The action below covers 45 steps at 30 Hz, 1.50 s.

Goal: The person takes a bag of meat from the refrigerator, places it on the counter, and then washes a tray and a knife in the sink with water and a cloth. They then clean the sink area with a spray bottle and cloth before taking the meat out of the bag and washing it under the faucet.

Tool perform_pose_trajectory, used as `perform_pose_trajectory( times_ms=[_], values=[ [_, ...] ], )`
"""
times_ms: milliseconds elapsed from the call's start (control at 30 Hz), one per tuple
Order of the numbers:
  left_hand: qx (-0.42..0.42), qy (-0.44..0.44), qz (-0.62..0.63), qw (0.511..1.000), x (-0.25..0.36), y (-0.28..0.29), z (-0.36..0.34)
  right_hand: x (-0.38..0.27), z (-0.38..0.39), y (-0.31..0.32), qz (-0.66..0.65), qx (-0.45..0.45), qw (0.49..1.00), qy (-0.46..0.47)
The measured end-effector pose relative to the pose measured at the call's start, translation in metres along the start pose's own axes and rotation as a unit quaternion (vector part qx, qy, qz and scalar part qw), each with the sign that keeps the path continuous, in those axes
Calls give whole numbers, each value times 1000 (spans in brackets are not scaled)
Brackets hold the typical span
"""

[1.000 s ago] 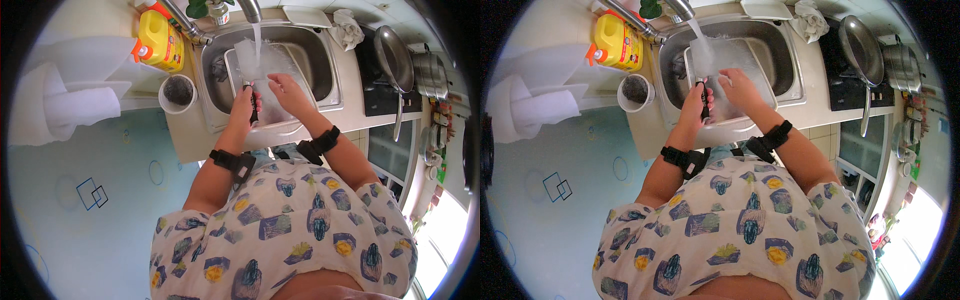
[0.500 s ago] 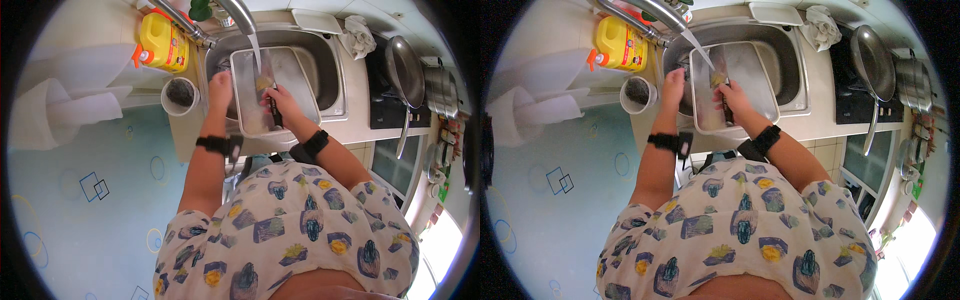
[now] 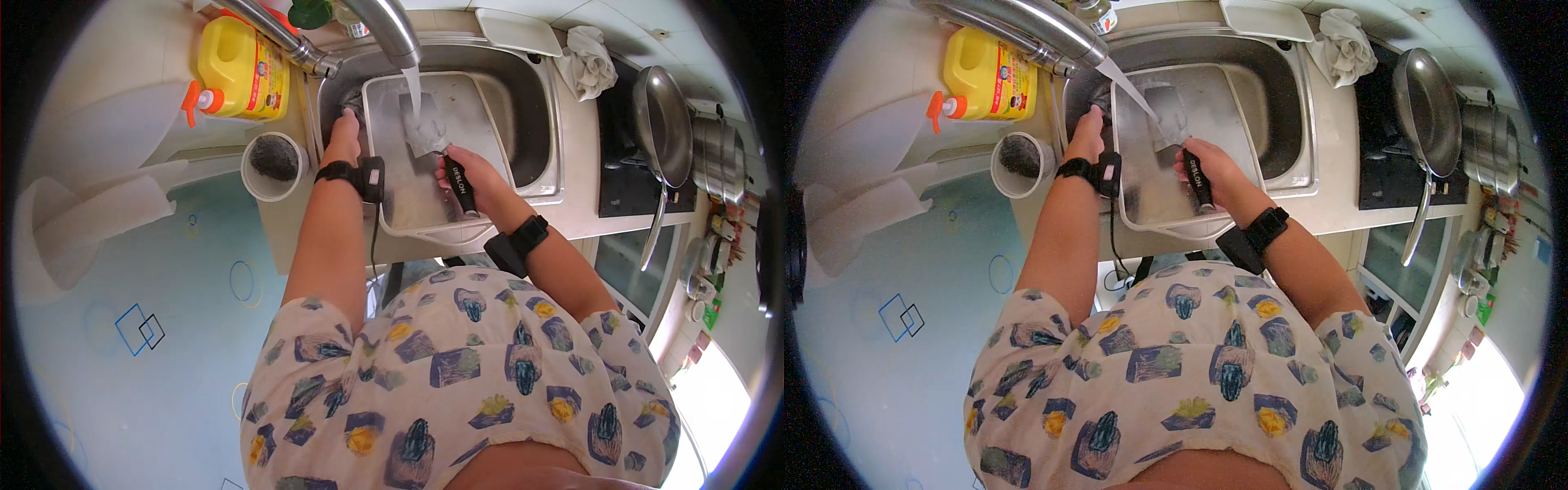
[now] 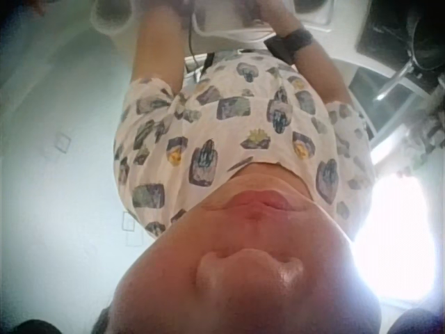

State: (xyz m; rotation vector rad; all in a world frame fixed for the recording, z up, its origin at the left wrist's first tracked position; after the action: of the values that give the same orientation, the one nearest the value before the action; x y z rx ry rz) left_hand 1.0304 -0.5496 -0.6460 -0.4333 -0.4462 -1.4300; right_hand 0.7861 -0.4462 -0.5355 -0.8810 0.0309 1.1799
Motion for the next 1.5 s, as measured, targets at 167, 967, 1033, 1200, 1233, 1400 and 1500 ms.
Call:
perform_pose_trajectory(
  times_ms=[167,967,1033,1200,1233,1400,1500],
  values=[
    [128,-390,-252,877,68,-21,103,-2,17,-15,-23,3,1000,14],
    [-68,-156,-95,981,-60,-30,228,1,39,7,497,45,847,182],
    [-26,-163,-124,979,-70,-16,224,15,55,-21,628,32,740,237],
    [64,-189,-365,909,-99,1,215,44,72,-57,800,-22,531,279],
    [64,-190,-361,911,-102,4,213,56,71,-56,777,-69,573,253],
    [-77,-99,-144,982,-116,16,217,110,75,-113,697,-324,607,203],
    [-89,-139,-93,982,-109,22,227,89,31,-102,737,-289,572,214]
  ],
)
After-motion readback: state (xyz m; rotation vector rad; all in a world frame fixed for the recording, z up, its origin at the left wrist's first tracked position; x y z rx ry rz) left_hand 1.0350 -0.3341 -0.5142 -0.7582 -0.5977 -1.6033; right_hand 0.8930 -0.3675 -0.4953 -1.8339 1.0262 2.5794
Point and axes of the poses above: each hand's wrist, its own z-axis away from the middle knuckle, its own y-axis out of the back of the hand, x = y × z, the point moved 9 cm from there along -z, towards the middle knuckle, and after that the axes turned 10 degrees about -x, right-handed, at the moved point
